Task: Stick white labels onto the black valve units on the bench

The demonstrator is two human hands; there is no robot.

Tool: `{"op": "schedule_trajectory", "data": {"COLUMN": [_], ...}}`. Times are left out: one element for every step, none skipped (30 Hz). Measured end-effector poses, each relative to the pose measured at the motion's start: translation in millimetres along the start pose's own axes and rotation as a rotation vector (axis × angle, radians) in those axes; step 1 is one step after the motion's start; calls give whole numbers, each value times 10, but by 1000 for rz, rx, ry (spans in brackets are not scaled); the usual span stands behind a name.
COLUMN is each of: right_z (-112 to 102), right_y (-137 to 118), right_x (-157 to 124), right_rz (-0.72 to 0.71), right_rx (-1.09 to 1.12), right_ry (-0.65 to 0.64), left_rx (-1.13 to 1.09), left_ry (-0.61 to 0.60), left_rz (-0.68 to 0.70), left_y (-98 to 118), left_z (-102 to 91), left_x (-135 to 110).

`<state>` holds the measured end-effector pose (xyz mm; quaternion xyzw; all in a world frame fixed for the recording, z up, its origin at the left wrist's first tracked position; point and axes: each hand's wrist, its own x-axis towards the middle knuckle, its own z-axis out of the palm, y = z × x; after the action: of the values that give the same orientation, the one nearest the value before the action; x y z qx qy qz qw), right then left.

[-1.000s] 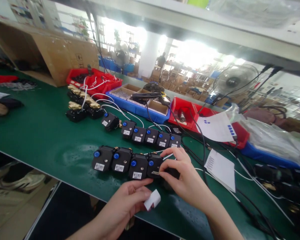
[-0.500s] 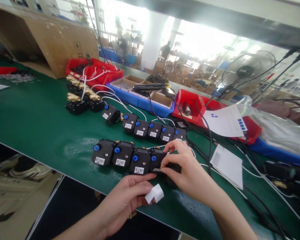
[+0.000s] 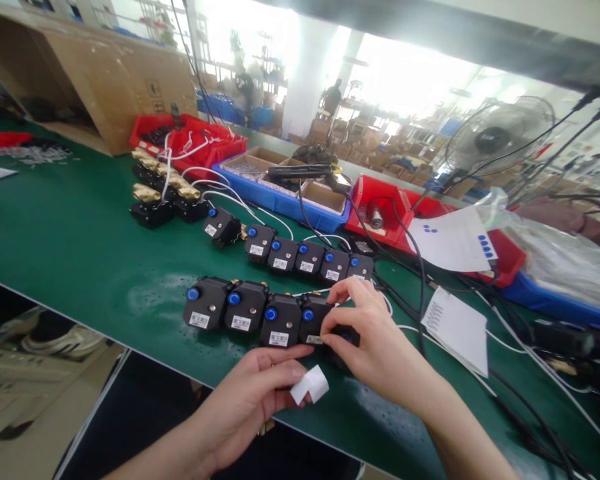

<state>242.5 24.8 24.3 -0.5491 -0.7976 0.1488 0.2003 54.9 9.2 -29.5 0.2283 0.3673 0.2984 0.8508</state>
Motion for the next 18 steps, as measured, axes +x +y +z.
{"op": "schedule_trajectory", "data": {"right_z": [4,8,11,13,14,16,18,22,25,30,34,38,41,43,45,47,49,52], "right_y": [0,1,2,3,4,4,3,3,2,0,-1,-3,-4,-5,-7,-8,-10,-13], "right_x": [0,0,-1,0,-1,-1,-1,-2,-4,-5,-8,-10,-13,-17,-21,-27,-33,-40], "right_rz": [3,8,12,16,17,16,14,11,9,6,5,3,1,-1,-2,-4,-7,-9], "right_rx": [2,6,13,19,22,22,18,14,9,4,0,-5,-11,-17,-25,-32,-38,-44], "right_ry": [5,9,13,16,18,19,19,21,22,24,28,31,35,39,44,49,53,59], "left_rx": [1,3,3,2,2,3,3,2,2,1,1,-3,-8,-12,-18,-23,-25,-24], "left_ry": [4,4,2,-2,-7,-10,-9,-6,-4,-5,-11,-17,-24,-30,-32,-32,-33,-33], "left_rz": [-1,-2,0,0,1,1,2,3,4,5,7,11,15,18,20,20,18,11], "left_y": [1,3,7,10,14,16,17,17,15,11,8,4,0,-3,-6,-7,-8,-7], "left_z": [-4,-7,-10,-13,-16,-17,-16,-15,-12,-9,-7,-4,-3,-2,-3,-5,-8,-10], "left_x": [2,2,2,2,1,1,0,-1,-2,-3,-4,-5,-4,-2,0,3,6,8]}}
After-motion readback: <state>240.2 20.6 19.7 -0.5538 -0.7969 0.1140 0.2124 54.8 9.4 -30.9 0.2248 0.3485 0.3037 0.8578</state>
